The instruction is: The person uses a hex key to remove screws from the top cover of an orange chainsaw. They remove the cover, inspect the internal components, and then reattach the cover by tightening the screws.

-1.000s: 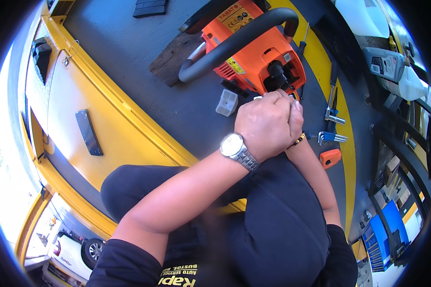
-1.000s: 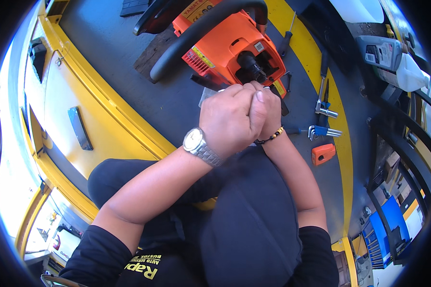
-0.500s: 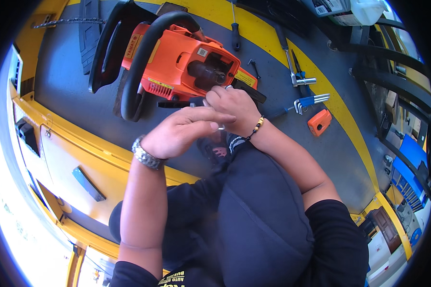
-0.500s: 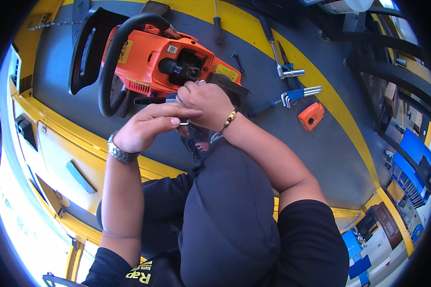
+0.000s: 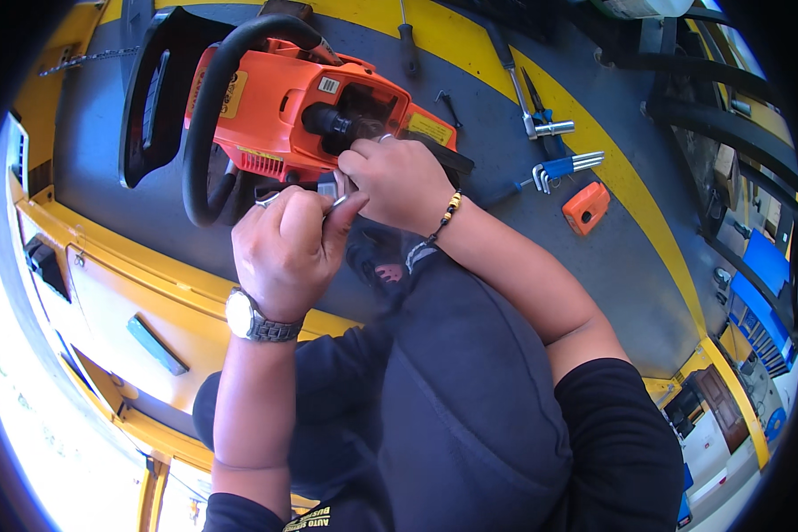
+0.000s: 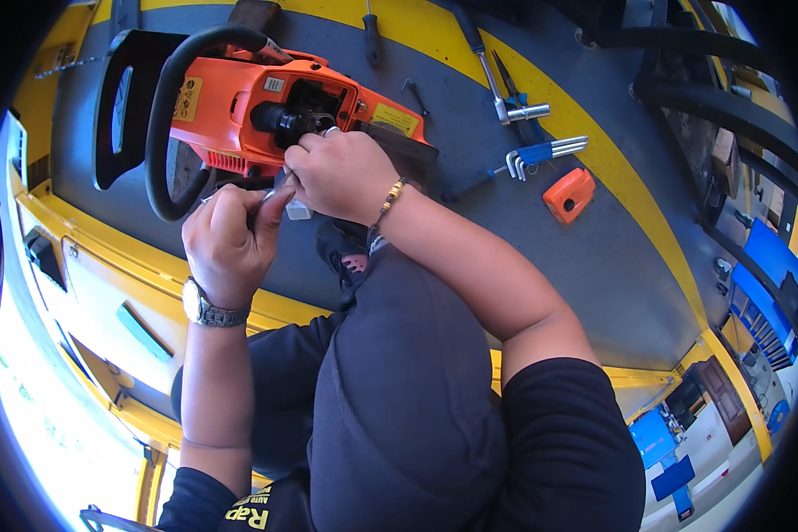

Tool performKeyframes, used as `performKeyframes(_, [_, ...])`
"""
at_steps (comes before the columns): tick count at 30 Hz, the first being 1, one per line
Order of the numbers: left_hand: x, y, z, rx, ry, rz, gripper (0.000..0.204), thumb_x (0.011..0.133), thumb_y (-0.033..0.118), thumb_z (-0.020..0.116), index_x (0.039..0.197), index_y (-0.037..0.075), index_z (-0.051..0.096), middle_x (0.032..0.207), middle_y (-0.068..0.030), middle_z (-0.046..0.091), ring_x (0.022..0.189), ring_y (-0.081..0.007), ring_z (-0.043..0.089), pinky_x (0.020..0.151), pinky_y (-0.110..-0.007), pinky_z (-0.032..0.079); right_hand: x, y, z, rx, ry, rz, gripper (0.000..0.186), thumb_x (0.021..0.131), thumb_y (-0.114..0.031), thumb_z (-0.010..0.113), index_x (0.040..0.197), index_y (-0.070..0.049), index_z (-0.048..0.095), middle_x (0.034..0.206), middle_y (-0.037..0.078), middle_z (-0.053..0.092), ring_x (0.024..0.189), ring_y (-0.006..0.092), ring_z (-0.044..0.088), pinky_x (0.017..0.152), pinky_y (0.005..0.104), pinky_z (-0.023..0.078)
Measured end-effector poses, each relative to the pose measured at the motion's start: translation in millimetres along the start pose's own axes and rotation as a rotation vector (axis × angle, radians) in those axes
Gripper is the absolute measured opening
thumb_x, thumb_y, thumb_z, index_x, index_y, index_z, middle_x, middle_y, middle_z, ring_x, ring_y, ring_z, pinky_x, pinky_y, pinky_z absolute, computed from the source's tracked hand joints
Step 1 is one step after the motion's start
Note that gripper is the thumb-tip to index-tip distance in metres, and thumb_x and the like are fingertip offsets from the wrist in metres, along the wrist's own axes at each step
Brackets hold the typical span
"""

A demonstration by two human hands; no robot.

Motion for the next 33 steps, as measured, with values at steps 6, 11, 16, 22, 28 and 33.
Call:
performKeyframes(6, [-14.0,17.5,16.7,-0.312,-0.001,-0.457,0.043,0.102,0.024,0.069,0.068,0.004,0.053,0.056,-0.0066,0.051,0.048,-0.0220,0.052,0.048,-0.035,0.041,-5.3,-7.4,1.1,-0.072,0.116,0.000,0.018,0.086,-0.023,0.073,0.079,-0.011,0.062,0.074,0.006,0.064,0.065,0.0283,0.066,0.057,0.0396,0.053])
performKeyframes(11, [-13.9,4.3,27.0,-0.839,-0.138,-0.738,0.042,0.100,0.034,0.074,0.078,0.001,0.059,0.064,-0.0022,0.057,0.057,-0.0083,0.050,0.053,-0.027,0.042,-3.9,-5.0,2.8,-0.036,0.091,0.018,0.018,0.088,-0.024,0.071,0.080,-0.010,0.063,0.072,0.007,0.064,0.065,0.0280,0.067,0.057,0.0393,0.054])
performKeyframes(16, [6.0,-16.7,9.1,-0.808,-0.223,-0.230,0.052,0.071,0.034,0.095,0.104,0.004,0.068,0.090,0.0005,0.061,0.075,-0.0099,0.057,0.069,-0.026,0.050,-2.7,-7.9,2.6,-0.063,0.009,0.025,0.015,0.084,-0.022,0.070,0.082,-0.008,0.066,0.077,0.009,0.066,0.070,0.0277,0.071,0.062,0.0382,0.057])
performKeyframes(22, [14.9,-13.2,11.8,-0.656,-0.379,0.063,0.047,0.064,0.033,0.094,0.093,0.006,0.070,0.089,-0.0050,0.063,0.071,-0.0203,0.062,0.065,-0.031,0.052,-6.6,-7.6,-1.8,-0.054,-0.043,-0.028,0.017,0.080,-0.023,0.072,0.082,-0.007,0.064,0.080,0.010,0.067,0.072,0.0276,0.071,0.064,0.0364,0.058])
performKeyframes(28, [13.6,6.6,20.1,-0.278,-0.163,0.046,0.038,0.079,0.032,0.090,0.082,0.006,0.062,0.070,-0.0082,0.061,0.061,-0.0264,0.064,0.057,-0.033,0.052,-7.9,-4.2,-5.1,-0.013,0.010,-0.010,0.016,0.081,-0.023,0.072,0.082,-0.008,0.065,0.078,0.009,0.067,0.070,0.0272,0.071,0.063,0.0375,0.058])
performKeyframes(33, [18.1,20.9,14.9,-0.203,-0.053,-0.232,0.016,0.097,0.011,0.067,0.112,0.006,0.068,0.075,-0.0125,0.069,0.062,-0.0303,0.070,0.058,-0.037,0.055,-12.5,-2.2,-2.7,-0.046,0.048,0.029,0.014,0.085,-0.021,0.070,0.079,-0.008,0.067,0.075,0.009,0.067,0.066,0.0280,0.071,0.060,0.0398,0.058])
Point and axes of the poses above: each hand's wrist, its own x-axis towards the middle knuckle, its own z-axis out of the palm, y = z × x, the point moved 4 cm from there along x, towards the middle knuckle
